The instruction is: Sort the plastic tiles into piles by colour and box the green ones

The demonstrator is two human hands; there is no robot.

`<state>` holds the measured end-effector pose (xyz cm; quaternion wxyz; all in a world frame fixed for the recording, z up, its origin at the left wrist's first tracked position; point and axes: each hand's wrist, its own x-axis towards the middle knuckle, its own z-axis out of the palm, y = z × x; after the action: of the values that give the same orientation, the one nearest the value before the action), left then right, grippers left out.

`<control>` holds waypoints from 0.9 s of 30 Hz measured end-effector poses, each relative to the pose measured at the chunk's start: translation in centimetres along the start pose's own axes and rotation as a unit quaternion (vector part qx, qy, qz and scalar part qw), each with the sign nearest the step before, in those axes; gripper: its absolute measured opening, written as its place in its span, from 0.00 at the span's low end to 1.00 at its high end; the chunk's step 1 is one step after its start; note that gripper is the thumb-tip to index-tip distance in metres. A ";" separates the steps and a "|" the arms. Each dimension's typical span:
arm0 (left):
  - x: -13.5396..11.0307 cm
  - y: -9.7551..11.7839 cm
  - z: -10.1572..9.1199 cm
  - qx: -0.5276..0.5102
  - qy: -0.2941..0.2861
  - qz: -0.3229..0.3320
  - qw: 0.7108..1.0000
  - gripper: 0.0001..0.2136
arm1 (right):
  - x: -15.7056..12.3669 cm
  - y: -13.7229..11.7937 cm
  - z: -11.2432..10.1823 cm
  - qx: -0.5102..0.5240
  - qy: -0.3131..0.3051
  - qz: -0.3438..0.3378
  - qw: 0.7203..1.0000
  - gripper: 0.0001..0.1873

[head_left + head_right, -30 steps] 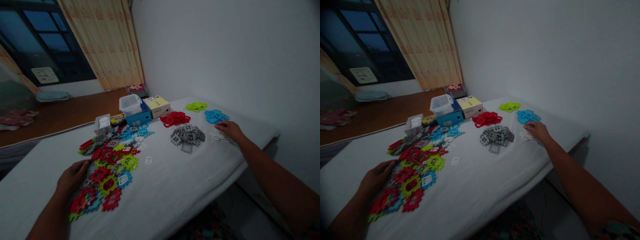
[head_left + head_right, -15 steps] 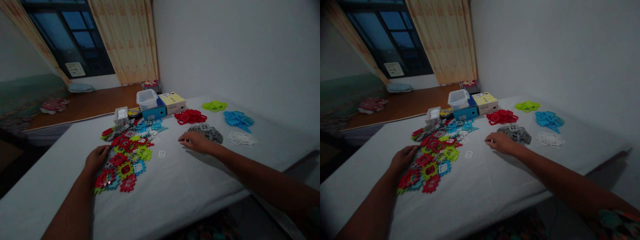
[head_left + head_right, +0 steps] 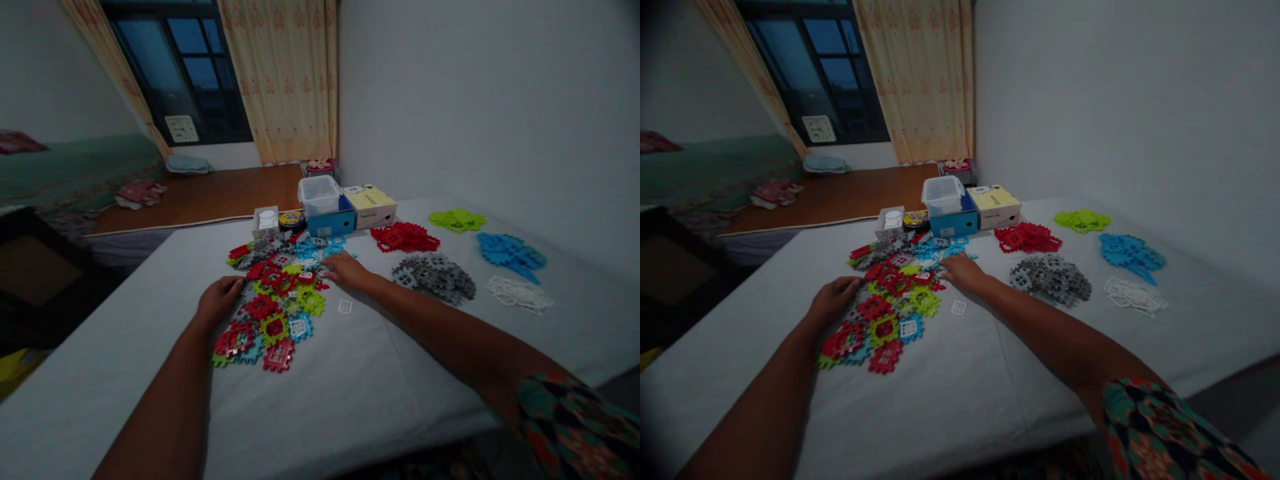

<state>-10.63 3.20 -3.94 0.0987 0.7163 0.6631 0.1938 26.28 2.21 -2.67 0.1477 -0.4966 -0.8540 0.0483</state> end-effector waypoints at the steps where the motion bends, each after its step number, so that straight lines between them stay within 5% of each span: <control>1: 0.0 0.1 0.0 0.001 -0.004 -0.001 1.000 0.23 | -0.5 0.2 -0.3 0.007 -0.008 -0.011 1.000 0.19; 10: -0.2 0.6 -0.1 0.022 0.003 -0.006 1.000 0.22 | -6.1 2.3 -2.7 0.042 -0.040 0.016 0.998 0.08; 19: -0.3 0.6 -0.2 0.033 0.005 0.000 0.999 0.22 | -3.5 0.3 -0.1 0.046 0.024 0.001 0.999 0.24; 27: -0.1 0.0 0.1 0.004 0.005 0.004 1.000 0.22 | -4.3 1.5 -1.0 0.120 -0.023 0.000 0.992 0.09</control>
<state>-10.59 3.14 -4.02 0.0919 0.7181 0.6617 0.1951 29.88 -0.82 -2.95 0.1866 -0.4740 -0.8451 0.1619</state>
